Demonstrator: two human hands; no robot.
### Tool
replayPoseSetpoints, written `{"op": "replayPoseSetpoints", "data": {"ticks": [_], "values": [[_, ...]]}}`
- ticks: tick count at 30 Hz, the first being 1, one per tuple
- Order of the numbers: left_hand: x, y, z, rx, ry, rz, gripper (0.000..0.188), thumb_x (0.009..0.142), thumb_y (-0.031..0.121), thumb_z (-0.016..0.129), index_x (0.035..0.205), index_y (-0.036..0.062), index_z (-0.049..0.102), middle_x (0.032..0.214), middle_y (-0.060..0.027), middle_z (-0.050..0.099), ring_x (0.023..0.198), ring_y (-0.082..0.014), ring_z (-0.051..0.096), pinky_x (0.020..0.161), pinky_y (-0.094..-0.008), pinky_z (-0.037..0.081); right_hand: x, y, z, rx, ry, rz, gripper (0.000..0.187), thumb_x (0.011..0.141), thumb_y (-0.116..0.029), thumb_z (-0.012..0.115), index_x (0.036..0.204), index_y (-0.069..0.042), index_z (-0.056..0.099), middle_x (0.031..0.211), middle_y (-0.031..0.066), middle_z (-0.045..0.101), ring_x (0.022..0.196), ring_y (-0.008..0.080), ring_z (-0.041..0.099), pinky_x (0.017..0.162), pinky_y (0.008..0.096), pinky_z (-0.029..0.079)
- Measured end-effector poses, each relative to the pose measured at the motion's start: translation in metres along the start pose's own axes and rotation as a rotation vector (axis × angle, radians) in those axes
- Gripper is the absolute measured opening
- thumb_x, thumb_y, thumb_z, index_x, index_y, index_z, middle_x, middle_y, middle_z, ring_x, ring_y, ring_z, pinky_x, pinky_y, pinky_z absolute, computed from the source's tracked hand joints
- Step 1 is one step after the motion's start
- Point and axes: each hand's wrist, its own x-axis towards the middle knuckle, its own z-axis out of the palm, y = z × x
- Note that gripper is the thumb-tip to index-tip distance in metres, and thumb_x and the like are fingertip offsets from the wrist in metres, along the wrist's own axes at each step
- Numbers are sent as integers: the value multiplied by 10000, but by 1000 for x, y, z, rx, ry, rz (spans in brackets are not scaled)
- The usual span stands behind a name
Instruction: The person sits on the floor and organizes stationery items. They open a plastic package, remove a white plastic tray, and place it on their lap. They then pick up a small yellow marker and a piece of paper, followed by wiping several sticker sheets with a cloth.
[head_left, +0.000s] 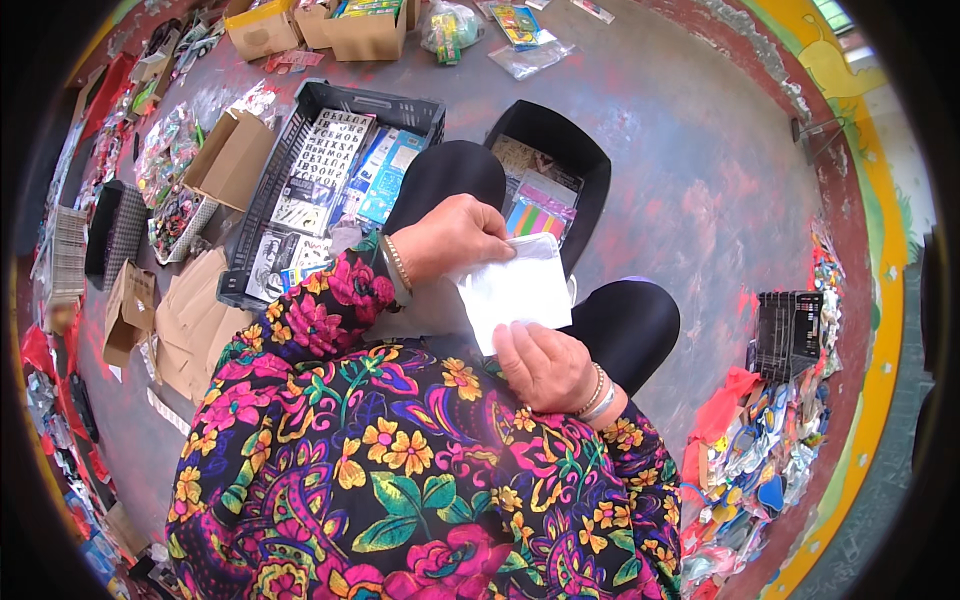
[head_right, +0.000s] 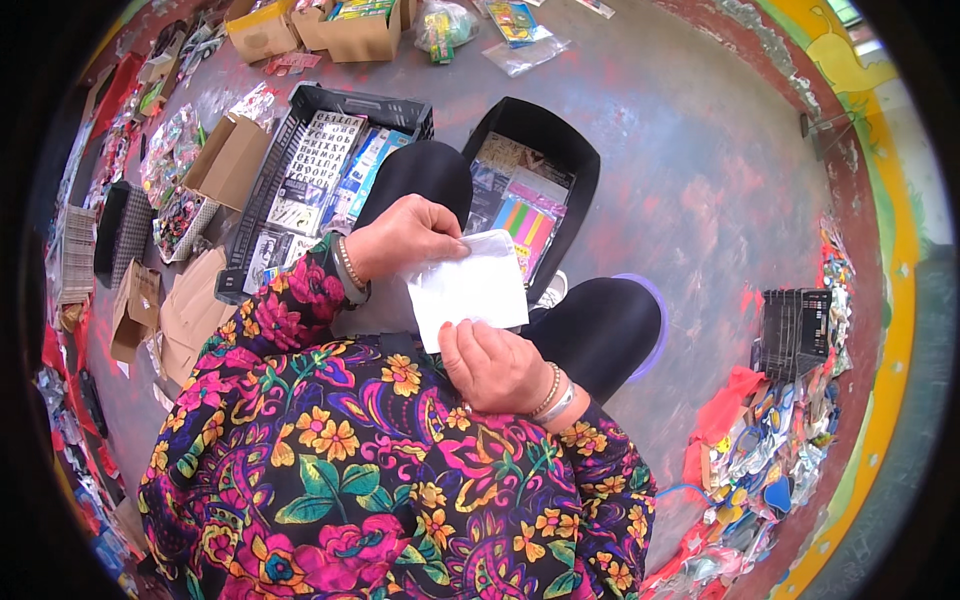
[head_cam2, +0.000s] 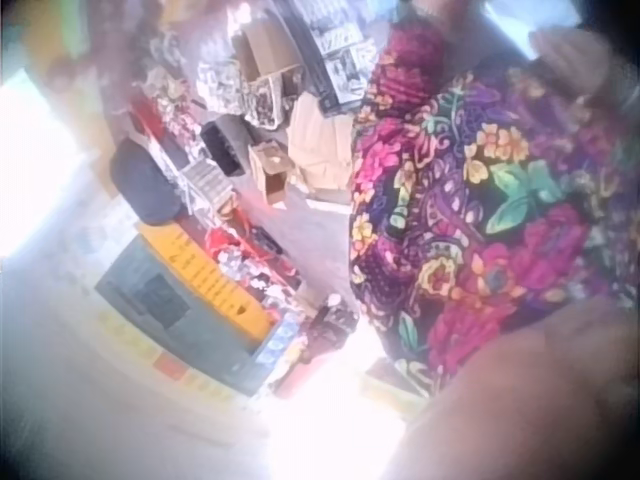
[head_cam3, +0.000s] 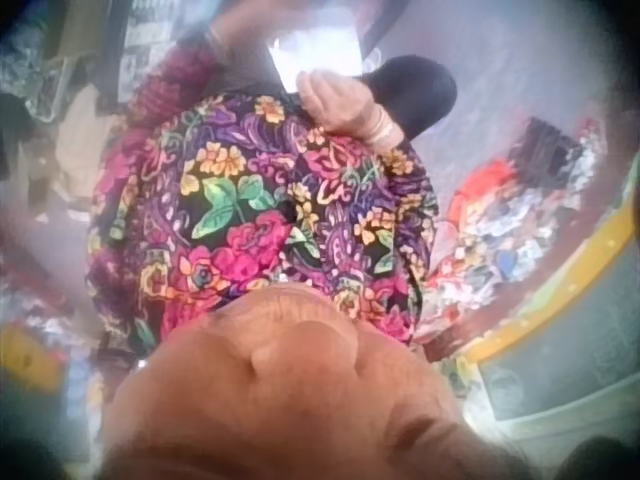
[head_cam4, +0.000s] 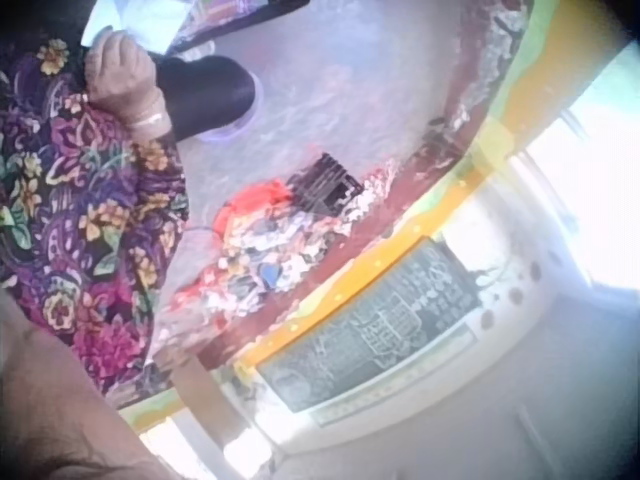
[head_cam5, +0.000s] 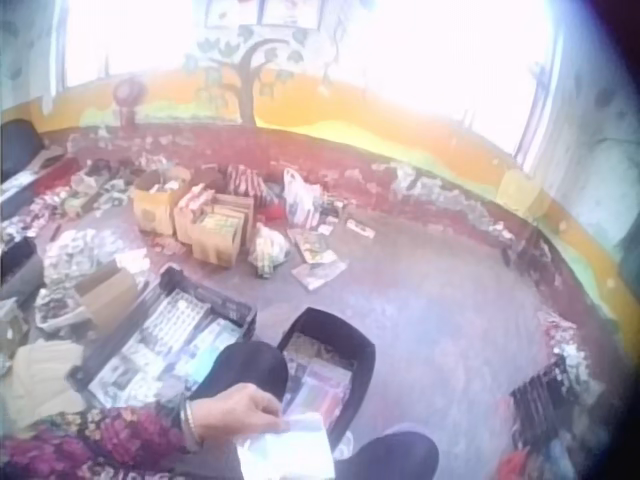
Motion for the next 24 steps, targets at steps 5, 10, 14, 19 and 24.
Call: {"op": "replayPoseSetpoints", "data": {"ticks": [5,10,14,19,24], "values": [[-7,2,-10,-100,-191,-59,295,753,222,700,861,-46,642,689,-48,616,658,-88,564,601,-251,458,-4,-7,8,9,66,103,328,701,-66,588,1013,35,584,837,102,589,697,195,589,565,269,491],[-2,21,-21,142,-467,-50,494,691,346,741,965,-49,630,781,-83,650,722,-165,604,671,-295,475,-7,-5,8,-28,23,158,343,709,-78,596,1047,-16,581,829,67,575,650,185,564,530,282,471],[3,31,-18,255,-596,-246,452,659,312,768,909,-46,654,741,-88,652,682,-146,604,618,-285,471,-6,-2,10,54,59,191,333,703,-69,614,1030,-18,582,793,73,578,617,194,556,512,293,460],[-3,30,-13,343,-488,-120,389,627,270,767,822,-51,665,660,-130,637,614,-169,609,557,-299,468,-11,-5,15,340,39,679,206,743,-88,654,931,-44,583,691,75,577,564,234,557,513,306,455],[0,15,-14,345,-422,-116,366,619,237,749,826,-53,664,655,-150,638,602,-178,613,557,-306,475,-14,1,29,426,-14,645,113,754,-90,635,836,-71,560,630,77,526,560,258,552,500,321,441]]}}
